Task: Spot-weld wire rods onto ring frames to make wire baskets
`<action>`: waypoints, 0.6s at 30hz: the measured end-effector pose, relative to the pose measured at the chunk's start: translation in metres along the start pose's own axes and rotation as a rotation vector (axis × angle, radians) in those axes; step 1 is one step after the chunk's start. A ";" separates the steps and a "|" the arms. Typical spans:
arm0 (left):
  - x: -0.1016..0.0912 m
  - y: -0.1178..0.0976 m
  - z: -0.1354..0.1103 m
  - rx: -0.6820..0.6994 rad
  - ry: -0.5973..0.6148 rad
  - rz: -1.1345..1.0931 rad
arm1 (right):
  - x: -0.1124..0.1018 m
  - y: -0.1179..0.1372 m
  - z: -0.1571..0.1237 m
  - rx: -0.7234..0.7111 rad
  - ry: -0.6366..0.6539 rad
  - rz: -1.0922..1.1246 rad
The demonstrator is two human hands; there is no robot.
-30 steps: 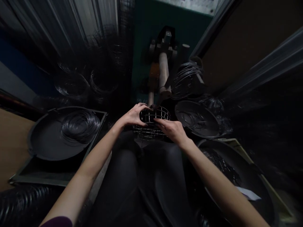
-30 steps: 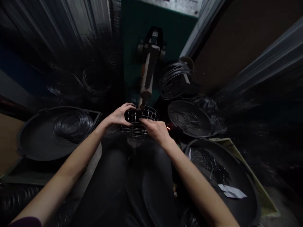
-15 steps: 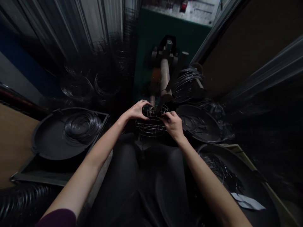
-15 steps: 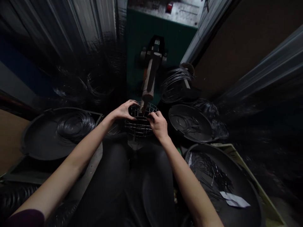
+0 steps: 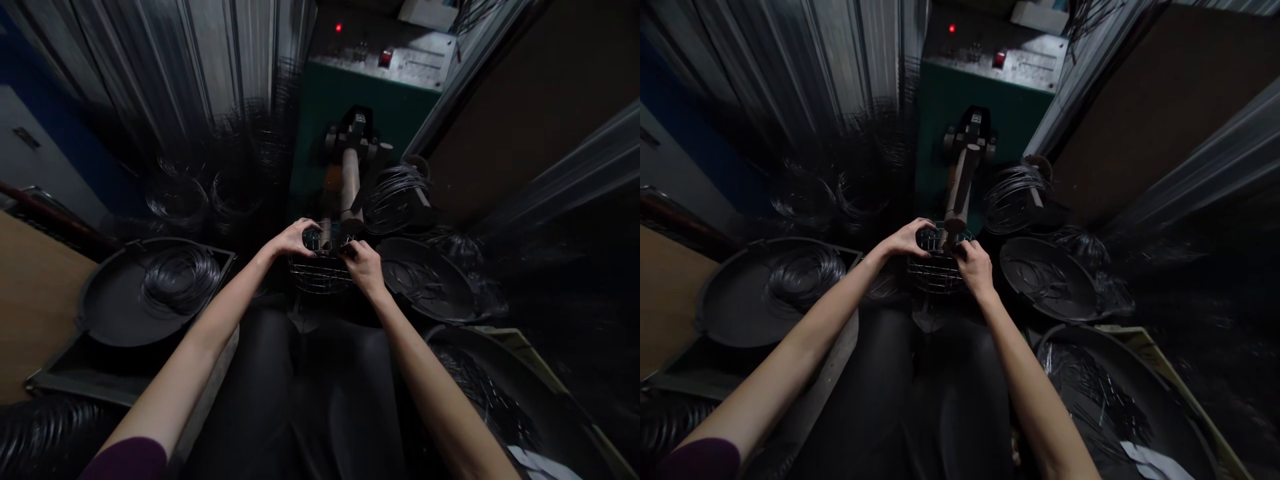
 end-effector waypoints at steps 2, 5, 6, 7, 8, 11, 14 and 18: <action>0.000 -0.001 -0.001 0.001 0.000 0.004 | 0.000 0.002 0.000 0.008 0.010 0.009; 0.000 -0.001 -0.001 -0.009 -0.004 0.014 | -0.009 0.008 -0.002 -0.002 -0.017 0.034; 0.000 -0.001 -0.001 -0.014 -0.006 0.019 | -0.015 0.009 -0.004 -0.006 -0.038 0.041; 0.000 0.000 -0.001 -0.019 -0.008 0.024 | -0.023 0.010 -0.007 -0.007 -0.055 0.044; 0.000 0.000 0.000 -0.023 -0.010 0.028 | -0.033 0.010 -0.011 -0.001 -0.070 0.045; 0.000 0.002 0.002 -0.037 -0.011 0.031 | -0.063 -0.002 -0.033 0.062 -0.086 0.050; 0.001 0.002 0.002 -0.037 -0.025 -0.001 | -0.088 -0.035 -0.077 0.251 -0.103 0.058; 0.003 0.000 -0.004 0.031 -0.036 -0.078 | -0.105 -0.110 -0.175 0.715 -0.008 -0.154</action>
Point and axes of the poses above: each hand's wrist, its own z-axis towards the middle knuckle, its own x-axis out of the palm, y = z × x, the point moved 5 cm from there along z, towards the middle knuckle, and after that the axes turned 10 degrees about -x, right-handed, at the moved point
